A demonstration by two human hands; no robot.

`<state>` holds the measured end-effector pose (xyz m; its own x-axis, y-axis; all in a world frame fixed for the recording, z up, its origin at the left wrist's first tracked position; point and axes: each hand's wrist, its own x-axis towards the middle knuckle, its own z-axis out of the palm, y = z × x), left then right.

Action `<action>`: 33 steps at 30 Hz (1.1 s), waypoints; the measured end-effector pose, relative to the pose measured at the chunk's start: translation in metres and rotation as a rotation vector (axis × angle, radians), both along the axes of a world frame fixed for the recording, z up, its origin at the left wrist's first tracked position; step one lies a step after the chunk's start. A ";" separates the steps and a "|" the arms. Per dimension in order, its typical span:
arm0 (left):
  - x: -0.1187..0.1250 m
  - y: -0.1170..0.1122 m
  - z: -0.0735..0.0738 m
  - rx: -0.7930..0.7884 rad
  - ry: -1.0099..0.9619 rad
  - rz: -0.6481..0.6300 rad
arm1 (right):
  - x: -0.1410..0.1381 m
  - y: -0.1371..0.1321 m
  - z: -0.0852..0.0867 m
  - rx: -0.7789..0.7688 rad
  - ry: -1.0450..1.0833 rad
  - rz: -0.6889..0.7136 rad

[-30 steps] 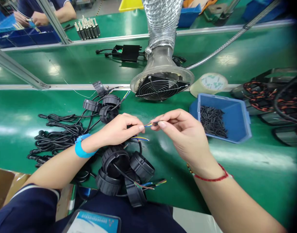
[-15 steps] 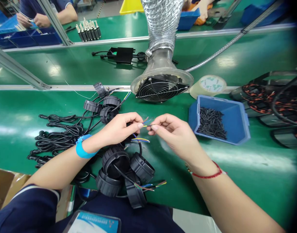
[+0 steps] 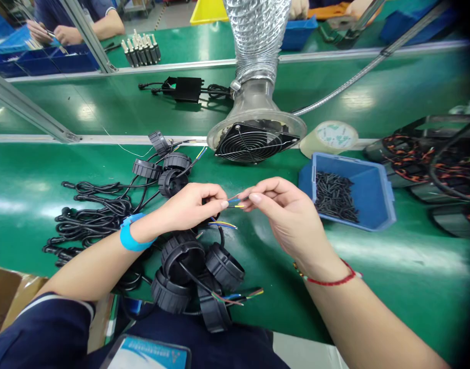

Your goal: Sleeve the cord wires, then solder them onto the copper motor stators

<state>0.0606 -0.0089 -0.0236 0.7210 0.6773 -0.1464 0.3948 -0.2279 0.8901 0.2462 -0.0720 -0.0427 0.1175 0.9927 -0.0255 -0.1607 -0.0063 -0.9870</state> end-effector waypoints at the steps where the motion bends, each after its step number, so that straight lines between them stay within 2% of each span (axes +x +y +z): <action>1: 0.000 0.000 0.000 0.002 0.002 -0.002 | -0.001 0.000 0.000 0.008 -0.007 -0.009; 8: 0.000 0.001 -0.002 0.007 -0.002 -0.004 | -0.004 0.000 -0.002 0.009 0.001 -0.040; 15: 0.001 0.001 -0.002 -0.007 -0.016 0.012 | -0.002 0.000 -0.007 -0.002 -0.163 -0.064; 19: 0.001 0.000 -0.001 0.050 0.009 -0.007 | 0.003 0.000 -0.003 -0.034 -0.211 -0.004; 23: 0.002 0.001 0.000 0.141 0.038 -0.053 | -0.004 -0.003 -0.003 -0.085 -0.256 0.103; 26: 0.002 0.001 0.000 0.100 0.027 -0.035 | -0.008 -0.002 -0.003 -0.080 -0.247 0.132; 28: 0.002 0.001 -0.001 0.063 0.019 -0.025 | 0.001 0.001 0.000 -0.052 -0.243 0.151; 30: 0.001 0.002 -0.001 0.068 0.023 -0.026 | 0.025 0.004 0.003 -0.015 -0.311 0.026; 32: 0.000 0.002 -0.002 0.091 0.040 -0.032 | 0.061 0.008 0.003 -0.001 -0.549 -0.332; 33: 0.000 0.002 -0.002 0.102 0.047 -0.035 | 0.079 0.010 0.002 -0.043 -0.779 -0.488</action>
<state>0.0609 -0.0064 -0.0256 0.7382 0.6651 -0.1123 0.4259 -0.3305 0.8423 0.3254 -0.0620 -0.0410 0.5227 0.8287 0.2003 0.5545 -0.1520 -0.8182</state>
